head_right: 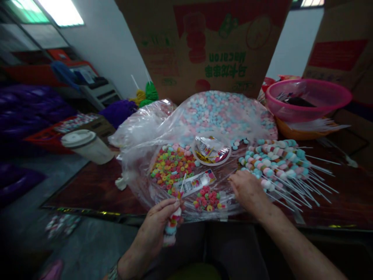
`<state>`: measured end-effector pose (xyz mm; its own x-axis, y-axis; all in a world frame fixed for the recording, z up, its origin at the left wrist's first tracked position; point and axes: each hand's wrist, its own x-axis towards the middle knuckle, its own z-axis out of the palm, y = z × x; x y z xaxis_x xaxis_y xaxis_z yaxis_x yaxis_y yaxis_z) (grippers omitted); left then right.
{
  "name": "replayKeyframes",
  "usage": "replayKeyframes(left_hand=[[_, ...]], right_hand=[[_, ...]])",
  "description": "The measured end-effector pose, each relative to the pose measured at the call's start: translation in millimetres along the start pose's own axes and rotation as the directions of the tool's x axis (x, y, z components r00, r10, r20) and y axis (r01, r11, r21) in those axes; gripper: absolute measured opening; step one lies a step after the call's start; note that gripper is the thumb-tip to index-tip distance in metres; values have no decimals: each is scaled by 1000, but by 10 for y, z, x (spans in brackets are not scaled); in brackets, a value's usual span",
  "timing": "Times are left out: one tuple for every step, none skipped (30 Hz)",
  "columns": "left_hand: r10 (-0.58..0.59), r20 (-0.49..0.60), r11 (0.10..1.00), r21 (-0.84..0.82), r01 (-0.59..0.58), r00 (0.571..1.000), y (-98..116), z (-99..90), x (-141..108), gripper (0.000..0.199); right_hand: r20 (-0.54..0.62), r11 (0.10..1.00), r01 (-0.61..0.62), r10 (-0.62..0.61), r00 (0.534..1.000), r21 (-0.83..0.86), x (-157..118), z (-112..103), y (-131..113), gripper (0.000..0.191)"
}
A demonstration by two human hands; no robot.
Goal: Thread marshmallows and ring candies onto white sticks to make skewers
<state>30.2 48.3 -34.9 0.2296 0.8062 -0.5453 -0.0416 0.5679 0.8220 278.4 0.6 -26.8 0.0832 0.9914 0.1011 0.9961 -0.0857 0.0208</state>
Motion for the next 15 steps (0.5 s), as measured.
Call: replayKeyframes(left_hand=[[4, -7, 1000, -18, -5, 1000, 3, -8, 4, 29], [9, -9, 999, -32, -9, 1000, 4, -18, 7, 28], [14, -8, 999, -41, -14, 1000, 2, -31, 9, 28], [18, -4, 999, -47, -18, 1000, -1, -49, 12, 27], [21, -2, 998, -51, -21, 1000, -6, -72, 15, 27], [23, -3, 998, -56, -23, 1000, -13, -100, 19, 27], [22, -6, 998, -61, -22, 1000, -19, -131, 25, 28], [21, -12, 998, -63, -21, 1000, -27, -164, 33, 28], [17, -16, 998, -61, -18, 1000, -33, -194, 43, 29], [15, -17, 998, -61, -16, 1000, -39, -221, 55, 30], [12, -16, 998, -66, -13, 1000, -43, -241, 68, 31], [9, -13, 997, -74, -10, 1000, -45, -253, 82, 32], [7, -9, 996, -85, -7, 1000, -43, -256, 95, 33], [5, -5, 996, -93, -6, 1000, -37, -250, 107, 34], [4, 1, 995, -98, -4, 1000, -27, -236, 117, 35]], right_hand=[[33, 997, 65, -67, 997, 39, 101, 65, -140, 19], [52, 992, 112, -116, 992, 60, 207, 131, -277, 18], [63, 986, 148, -153, 986, 76, 312, 194, -406, 18], [71, 981, 172, -178, 981, 84, 410, 248, -519, 20], [81, 979, 185, -192, 978, 86, 495, 292, -614, 22], [95, 979, 189, -196, 976, 82, 561, 322, -687, 25], [115, 979, 188, -196, 974, 75, 607, 336, -737, 25], [138, 980, 187, -194, 971, 65, 632, 332, -766, 23], [163, 981, 188, -194, 967, 55, 639, 309, -776, 21], [185, 980, 192, -197, 963, 46, 635, 269, -770, 18], [199, 980, 195, -198, 960, 35, 628, 211, -751, 17], [200, 982, 187, -187, 962, 19, 628, 141, -723, 17], [190, 986, 164, -160, 969, -5, 644, 65, -688, 20], [173, 991, 131, -123, 977, -34, 684, -9, -649, 23], [157, 994, 93, -82, 984, -65, 748, -72, -608, 25]])
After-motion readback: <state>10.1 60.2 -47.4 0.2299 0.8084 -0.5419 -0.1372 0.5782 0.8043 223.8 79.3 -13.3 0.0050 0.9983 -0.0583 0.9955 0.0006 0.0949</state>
